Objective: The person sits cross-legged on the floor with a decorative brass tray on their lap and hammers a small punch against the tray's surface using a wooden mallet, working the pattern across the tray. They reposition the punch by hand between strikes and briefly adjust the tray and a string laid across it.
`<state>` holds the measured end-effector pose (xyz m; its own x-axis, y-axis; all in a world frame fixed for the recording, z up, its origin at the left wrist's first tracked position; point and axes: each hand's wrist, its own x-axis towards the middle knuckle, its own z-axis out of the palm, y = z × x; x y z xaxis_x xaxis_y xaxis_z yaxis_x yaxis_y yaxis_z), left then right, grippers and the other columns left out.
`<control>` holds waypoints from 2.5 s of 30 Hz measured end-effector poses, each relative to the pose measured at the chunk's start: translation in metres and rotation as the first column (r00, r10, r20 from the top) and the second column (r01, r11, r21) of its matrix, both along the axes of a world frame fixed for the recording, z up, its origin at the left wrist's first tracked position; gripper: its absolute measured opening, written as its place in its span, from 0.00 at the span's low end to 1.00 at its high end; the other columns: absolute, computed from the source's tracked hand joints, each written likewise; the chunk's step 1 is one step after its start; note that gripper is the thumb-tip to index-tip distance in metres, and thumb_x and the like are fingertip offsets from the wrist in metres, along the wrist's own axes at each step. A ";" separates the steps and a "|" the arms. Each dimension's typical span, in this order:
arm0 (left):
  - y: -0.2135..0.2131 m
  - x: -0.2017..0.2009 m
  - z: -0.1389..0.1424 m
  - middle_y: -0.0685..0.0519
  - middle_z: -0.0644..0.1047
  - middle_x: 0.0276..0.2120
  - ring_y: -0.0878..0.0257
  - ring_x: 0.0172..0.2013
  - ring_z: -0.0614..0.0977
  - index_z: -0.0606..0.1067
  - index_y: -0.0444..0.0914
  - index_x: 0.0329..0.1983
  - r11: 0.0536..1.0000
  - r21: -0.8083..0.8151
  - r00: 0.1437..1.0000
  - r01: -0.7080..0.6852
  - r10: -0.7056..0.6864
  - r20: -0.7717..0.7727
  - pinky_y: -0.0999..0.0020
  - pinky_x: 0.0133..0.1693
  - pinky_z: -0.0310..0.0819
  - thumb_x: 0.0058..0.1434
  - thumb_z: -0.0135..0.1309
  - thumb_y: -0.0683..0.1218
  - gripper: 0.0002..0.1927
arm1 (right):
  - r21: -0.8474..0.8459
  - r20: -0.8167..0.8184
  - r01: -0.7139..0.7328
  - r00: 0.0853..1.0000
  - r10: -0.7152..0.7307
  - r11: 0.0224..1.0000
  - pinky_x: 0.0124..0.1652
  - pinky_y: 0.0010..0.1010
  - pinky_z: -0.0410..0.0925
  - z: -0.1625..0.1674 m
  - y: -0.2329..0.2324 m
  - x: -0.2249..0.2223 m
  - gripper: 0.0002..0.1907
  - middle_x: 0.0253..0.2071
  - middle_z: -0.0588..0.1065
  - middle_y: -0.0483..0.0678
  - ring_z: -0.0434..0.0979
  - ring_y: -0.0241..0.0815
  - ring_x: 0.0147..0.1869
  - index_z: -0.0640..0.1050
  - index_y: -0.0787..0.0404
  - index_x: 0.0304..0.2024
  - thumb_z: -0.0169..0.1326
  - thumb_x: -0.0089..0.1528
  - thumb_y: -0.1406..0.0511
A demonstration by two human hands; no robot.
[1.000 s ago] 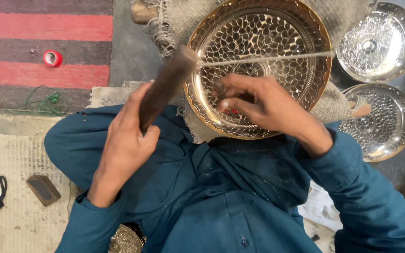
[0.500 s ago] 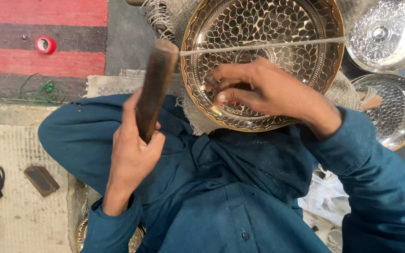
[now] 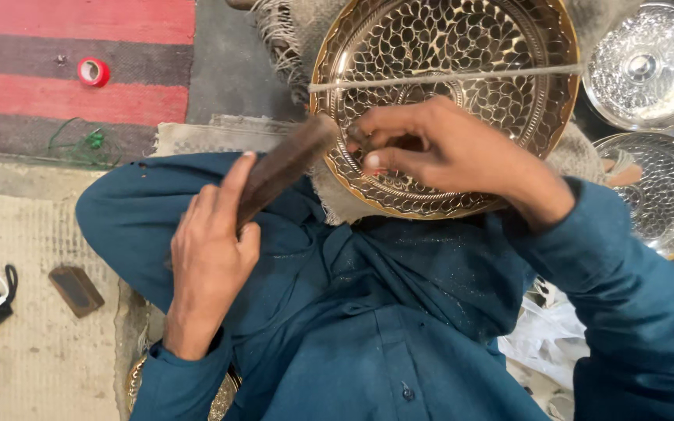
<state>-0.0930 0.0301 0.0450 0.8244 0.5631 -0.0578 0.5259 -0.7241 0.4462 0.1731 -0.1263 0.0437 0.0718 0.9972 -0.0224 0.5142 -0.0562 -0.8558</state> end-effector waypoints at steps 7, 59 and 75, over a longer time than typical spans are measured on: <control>-0.041 -0.017 -0.019 0.43 0.78 0.36 0.57 0.35 0.83 0.63 0.40 0.69 0.861 -0.452 0.941 -0.232 0.316 0.120 0.65 0.40 0.77 0.59 0.54 0.40 0.32 | 0.071 0.137 -0.158 0.980 0.147 0.985 0.45 0.40 0.77 -0.007 0.002 0.011 0.21 0.46 0.83 0.52 0.86 0.47 0.47 0.78 0.60 0.57 0.59 0.62 0.60; -0.037 0.000 -0.024 0.41 0.76 0.46 0.41 0.48 0.78 0.65 0.42 0.72 0.993 0.094 0.983 -0.078 0.061 0.175 0.48 0.53 0.72 0.54 0.54 0.33 0.39 | -0.170 0.125 -0.129 0.980 0.152 0.977 0.37 0.42 0.74 -0.003 0.005 0.014 0.18 0.37 0.86 0.46 0.87 0.45 0.35 0.80 0.54 0.52 0.59 0.61 0.57; -0.033 0.004 -0.021 0.41 0.72 0.65 0.41 0.62 0.75 0.63 0.39 0.71 1.000 0.010 0.930 0.009 -0.012 0.367 0.53 0.62 0.68 0.53 0.53 0.32 0.39 | -0.022 0.078 -0.149 0.986 0.150 0.989 0.44 0.40 0.77 -0.005 0.004 0.014 0.23 0.44 0.84 0.49 0.87 0.45 0.45 0.78 0.57 0.58 0.59 0.61 0.58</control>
